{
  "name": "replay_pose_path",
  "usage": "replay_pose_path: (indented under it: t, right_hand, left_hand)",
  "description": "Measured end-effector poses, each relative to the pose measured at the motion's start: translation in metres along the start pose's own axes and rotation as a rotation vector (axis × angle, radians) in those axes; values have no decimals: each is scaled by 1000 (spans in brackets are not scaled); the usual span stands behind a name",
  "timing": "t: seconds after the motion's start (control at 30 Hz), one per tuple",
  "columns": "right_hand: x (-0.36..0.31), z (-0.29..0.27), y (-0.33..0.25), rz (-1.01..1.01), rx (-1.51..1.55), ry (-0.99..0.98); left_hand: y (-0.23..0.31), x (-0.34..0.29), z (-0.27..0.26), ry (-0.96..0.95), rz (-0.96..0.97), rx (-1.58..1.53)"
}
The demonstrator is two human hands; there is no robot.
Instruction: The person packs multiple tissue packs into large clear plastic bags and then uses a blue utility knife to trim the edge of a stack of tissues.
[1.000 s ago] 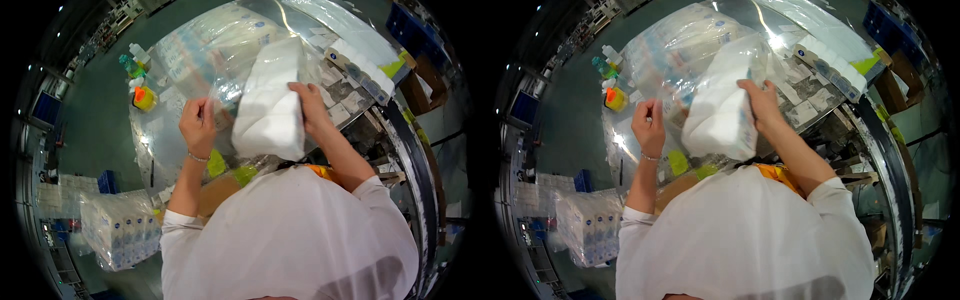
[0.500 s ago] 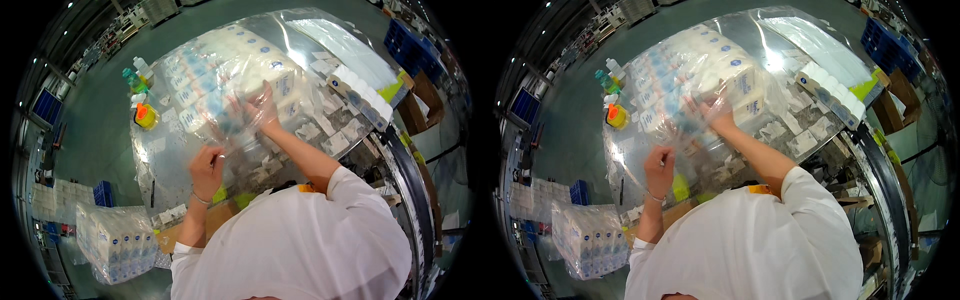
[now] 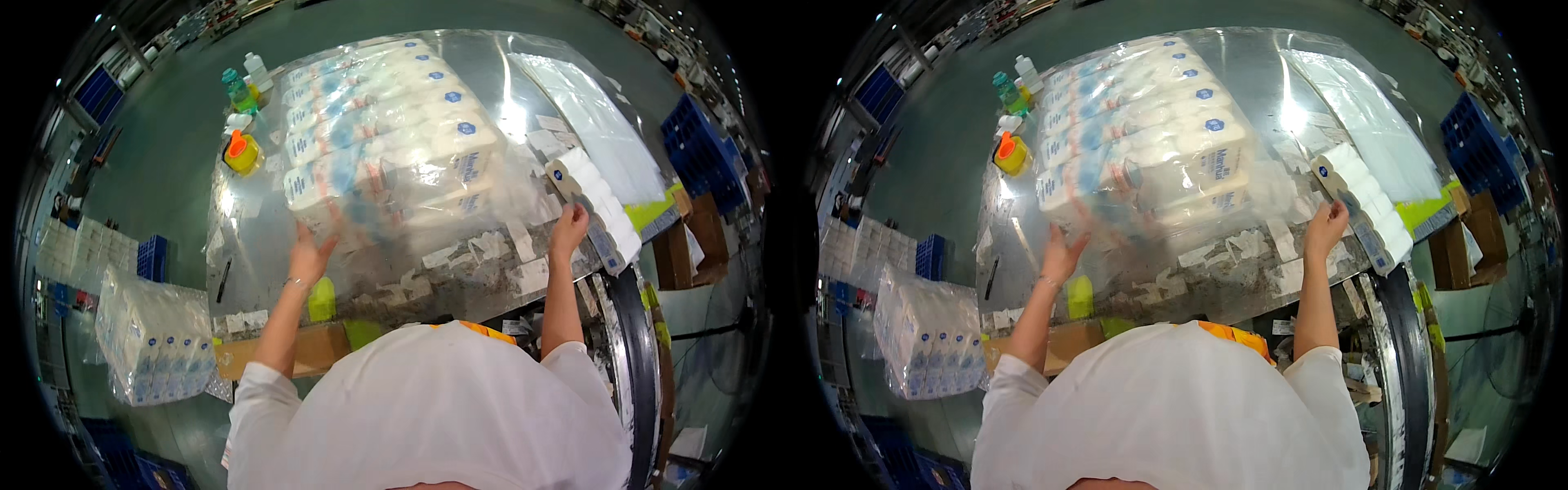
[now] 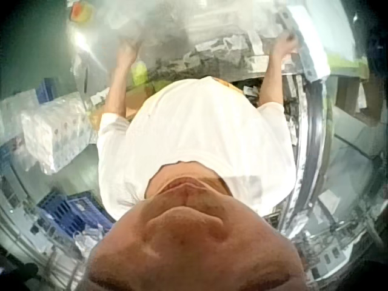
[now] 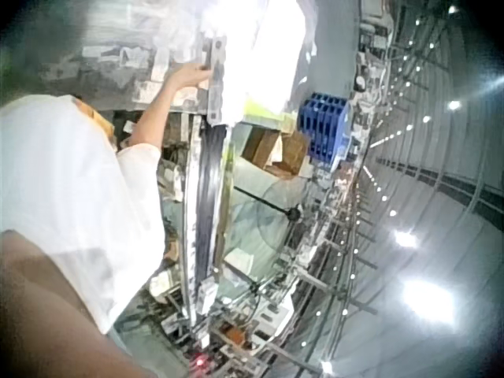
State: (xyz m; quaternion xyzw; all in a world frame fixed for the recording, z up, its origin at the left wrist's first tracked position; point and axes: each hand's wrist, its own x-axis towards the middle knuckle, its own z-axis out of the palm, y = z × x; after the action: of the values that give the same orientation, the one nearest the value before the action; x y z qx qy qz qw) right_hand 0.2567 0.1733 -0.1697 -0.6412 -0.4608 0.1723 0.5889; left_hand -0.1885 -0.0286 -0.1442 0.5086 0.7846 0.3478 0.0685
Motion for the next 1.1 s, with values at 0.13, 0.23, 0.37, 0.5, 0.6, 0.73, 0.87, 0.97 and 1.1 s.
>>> replay_pose_path:
  t: [0.13, 0.23, 0.37, 0.5, 0.6, 0.73, 0.87, 0.97, 1.1]
  right_hand:
    - [26, 16, -55, -44, 151, -423]
    - [22, 46, -73, -174, -103, -783]
    - [17, 66, -75, -59, 37, -1211]
    - [48, 89, 15, -36, -156, -1367]
    - [72, 123, 46, -54, -530, -1691]
    - [108, 153, 87, -230, -595, -2006]
    - [128, 190, 107, -934, -512, -2227]
    - [68, 160, 65, -113, -558, -1884]
    - [17, 109, 13, 367, -214, -1800]
  left_hand:
    - [14, 20, 23, -185, -152, 198]
    - [17, 19, 24, -269, -242, 283]
    - [-4, 8, 32, 44, -217, -44]
    - [1, 15, 25, -155, -414, -238]
    - [-24, 39, 55, -556, -379, 78]
    - [23, 23, 37, -640, -329, 632]
    - [32, 2, 34, -275, -519, 430]
    - [44, -10, 52, -80, -645, 285]
    - [52, -40, 52, -2, -700, 212]
